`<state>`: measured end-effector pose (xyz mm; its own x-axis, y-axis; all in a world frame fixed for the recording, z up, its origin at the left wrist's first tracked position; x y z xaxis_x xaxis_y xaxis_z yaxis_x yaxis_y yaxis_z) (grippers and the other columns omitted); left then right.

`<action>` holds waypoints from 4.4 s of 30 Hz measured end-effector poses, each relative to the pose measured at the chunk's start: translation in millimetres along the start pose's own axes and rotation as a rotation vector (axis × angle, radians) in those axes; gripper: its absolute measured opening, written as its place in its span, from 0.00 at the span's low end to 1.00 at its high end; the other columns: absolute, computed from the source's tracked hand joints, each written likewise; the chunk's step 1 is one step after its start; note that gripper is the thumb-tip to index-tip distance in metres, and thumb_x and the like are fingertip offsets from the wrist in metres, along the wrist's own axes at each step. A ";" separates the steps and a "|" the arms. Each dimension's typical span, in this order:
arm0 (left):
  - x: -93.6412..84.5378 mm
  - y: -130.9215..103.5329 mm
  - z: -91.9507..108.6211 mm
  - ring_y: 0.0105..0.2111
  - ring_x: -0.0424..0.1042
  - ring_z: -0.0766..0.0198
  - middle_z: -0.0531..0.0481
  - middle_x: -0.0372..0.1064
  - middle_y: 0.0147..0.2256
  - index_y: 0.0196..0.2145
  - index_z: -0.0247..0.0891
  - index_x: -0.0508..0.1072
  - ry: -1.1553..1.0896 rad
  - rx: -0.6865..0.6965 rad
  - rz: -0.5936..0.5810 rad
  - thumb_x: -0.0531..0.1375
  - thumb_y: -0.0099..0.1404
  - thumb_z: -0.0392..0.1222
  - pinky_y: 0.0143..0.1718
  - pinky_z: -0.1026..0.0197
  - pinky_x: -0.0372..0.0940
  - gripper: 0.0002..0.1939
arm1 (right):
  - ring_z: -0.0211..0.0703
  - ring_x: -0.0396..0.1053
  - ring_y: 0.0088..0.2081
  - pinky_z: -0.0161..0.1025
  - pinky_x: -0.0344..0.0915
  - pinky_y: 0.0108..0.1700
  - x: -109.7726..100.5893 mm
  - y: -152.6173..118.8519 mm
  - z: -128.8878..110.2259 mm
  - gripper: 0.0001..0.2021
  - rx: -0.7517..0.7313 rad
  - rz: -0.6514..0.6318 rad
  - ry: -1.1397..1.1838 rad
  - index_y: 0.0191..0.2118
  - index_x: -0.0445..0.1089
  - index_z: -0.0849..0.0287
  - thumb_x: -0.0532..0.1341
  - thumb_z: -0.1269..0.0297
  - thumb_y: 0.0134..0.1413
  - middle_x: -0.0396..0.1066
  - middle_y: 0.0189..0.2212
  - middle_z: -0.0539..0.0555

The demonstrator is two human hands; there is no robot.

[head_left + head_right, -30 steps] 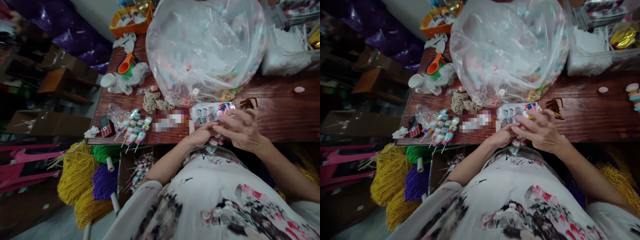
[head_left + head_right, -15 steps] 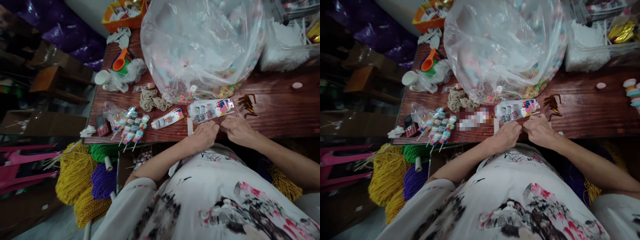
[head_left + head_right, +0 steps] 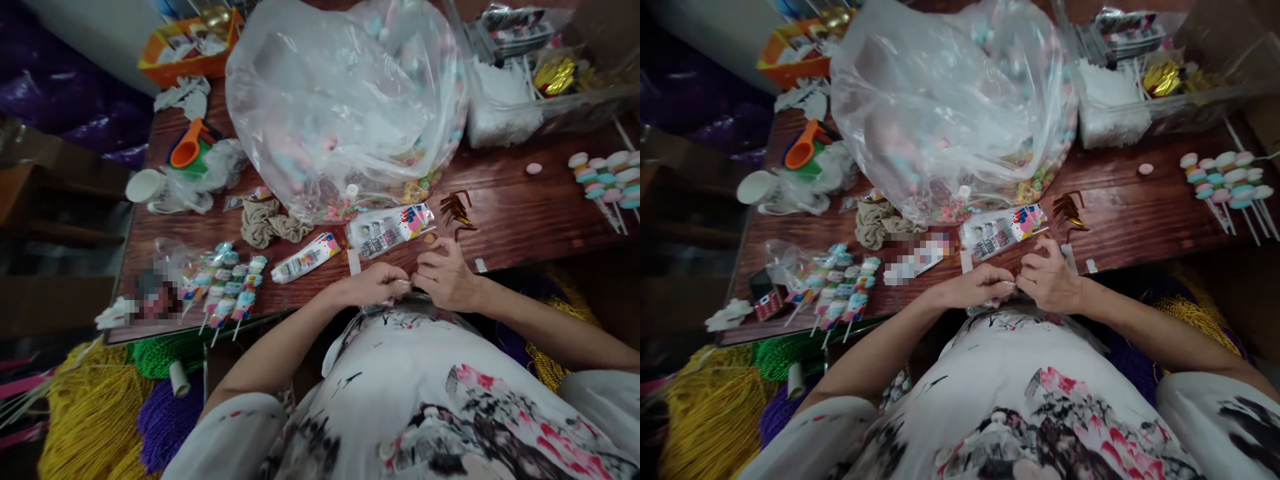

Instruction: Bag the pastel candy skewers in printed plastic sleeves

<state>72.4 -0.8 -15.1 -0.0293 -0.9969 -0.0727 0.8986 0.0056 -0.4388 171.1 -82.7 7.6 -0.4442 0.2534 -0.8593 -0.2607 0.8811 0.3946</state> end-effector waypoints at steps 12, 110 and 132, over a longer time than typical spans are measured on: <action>-22.9 4.0 -7.1 0.24 0.66 0.68 0.51 0.70 0.24 0.28 0.37 0.77 -0.144 0.233 0.697 0.63 0.61 0.48 0.29 0.64 0.63 0.12 | 0.47 0.67 0.38 0.46 0.62 0.44 -59.3 -28.0 159.2 0.05 0.723 0.386 0.011 0.33 0.77 0.55 0.63 0.63 0.55 0.76 0.34 0.55; -11.5 -2.3 -12.3 0.20 0.56 0.74 0.57 0.59 0.21 0.23 0.35 0.70 -0.608 0.218 0.726 0.65 0.56 0.55 0.23 0.67 0.55 0.19 | 0.37 0.69 0.24 0.37 0.70 0.31 10.7 0.0 11.2 0.24 0.539 0.475 0.341 0.57 0.67 0.53 0.62 0.72 0.54 0.74 0.27 0.48; -3.2 17.0 13.0 0.20 0.61 0.70 0.52 0.64 0.20 0.22 0.35 0.75 -0.258 0.142 0.280 0.63 0.58 0.49 0.23 0.66 0.60 0.15 | 0.36 0.66 0.25 0.35 0.62 0.27 6.0 -11.4 40.8 0.10 0.473 0.014 0.886 0.26 0.71 0.59 0.64 0.60 0.55 0.69 0.22 0.49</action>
<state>93.5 1.5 -10.7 0.3198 -0.9454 0.0630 0.9082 0.2869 -0.3049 206.3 -74.9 -15.3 -0.9727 0.0455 -0.2275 0.0308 0.9972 0.0675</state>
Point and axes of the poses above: each hand's wrist, its own y-axis towards the middle knuckle, its own x-axis out of the palm, z = x × y, the point moved 6 cm from there along y, towards the middle knuckle
